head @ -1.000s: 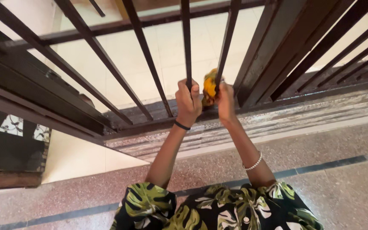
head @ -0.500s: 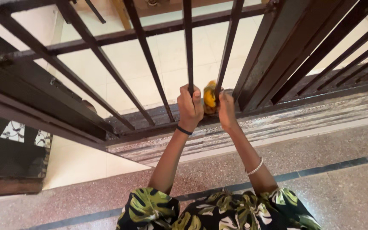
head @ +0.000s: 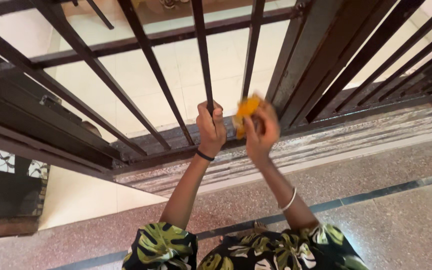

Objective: The person wipes the vertical bars of a metal gate with a cloth, cleaning individual bars one by one.

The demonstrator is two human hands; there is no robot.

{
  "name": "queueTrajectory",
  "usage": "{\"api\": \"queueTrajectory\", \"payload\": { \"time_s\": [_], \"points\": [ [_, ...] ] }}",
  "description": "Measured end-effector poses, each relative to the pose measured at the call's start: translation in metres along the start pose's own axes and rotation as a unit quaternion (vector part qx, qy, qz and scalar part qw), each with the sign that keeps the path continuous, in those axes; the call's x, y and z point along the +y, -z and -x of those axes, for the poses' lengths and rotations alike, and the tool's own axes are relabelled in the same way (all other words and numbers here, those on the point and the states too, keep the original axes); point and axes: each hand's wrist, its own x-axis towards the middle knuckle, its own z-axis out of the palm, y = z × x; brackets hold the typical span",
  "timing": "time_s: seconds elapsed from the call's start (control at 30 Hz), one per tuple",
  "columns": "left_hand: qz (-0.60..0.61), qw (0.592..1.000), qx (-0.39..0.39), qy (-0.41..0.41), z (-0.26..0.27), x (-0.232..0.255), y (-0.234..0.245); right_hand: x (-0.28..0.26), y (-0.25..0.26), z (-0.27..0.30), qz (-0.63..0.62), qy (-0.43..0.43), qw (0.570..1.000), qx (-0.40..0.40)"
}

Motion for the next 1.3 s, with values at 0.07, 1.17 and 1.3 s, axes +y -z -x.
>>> {"api": "queueTrajectory", "payload": {
  "time_s": [0.07, 1.17, 1.3],
  "points": [
    [-0.005, 1.0, 0.005, 0.008, 0.002, 0.004, 0.0, -0.002, 0.004, -0.023, 0.021, -0.006, 1.0, -0.002],
    [-0.222, 0.972, 0.043, 0.063, -0.015, 0.101, 0.04, -0.044, 0.045, 0.031, 0.08, -0.078, 0.987, -0.112],
    [-0.244, 0.967, 0.048, 0.05, 0.036, 0.06, 0.029, -0.041, 0.046, 0.018, 0.143, -0.022, 0.986, -0.08]
  ]
}}
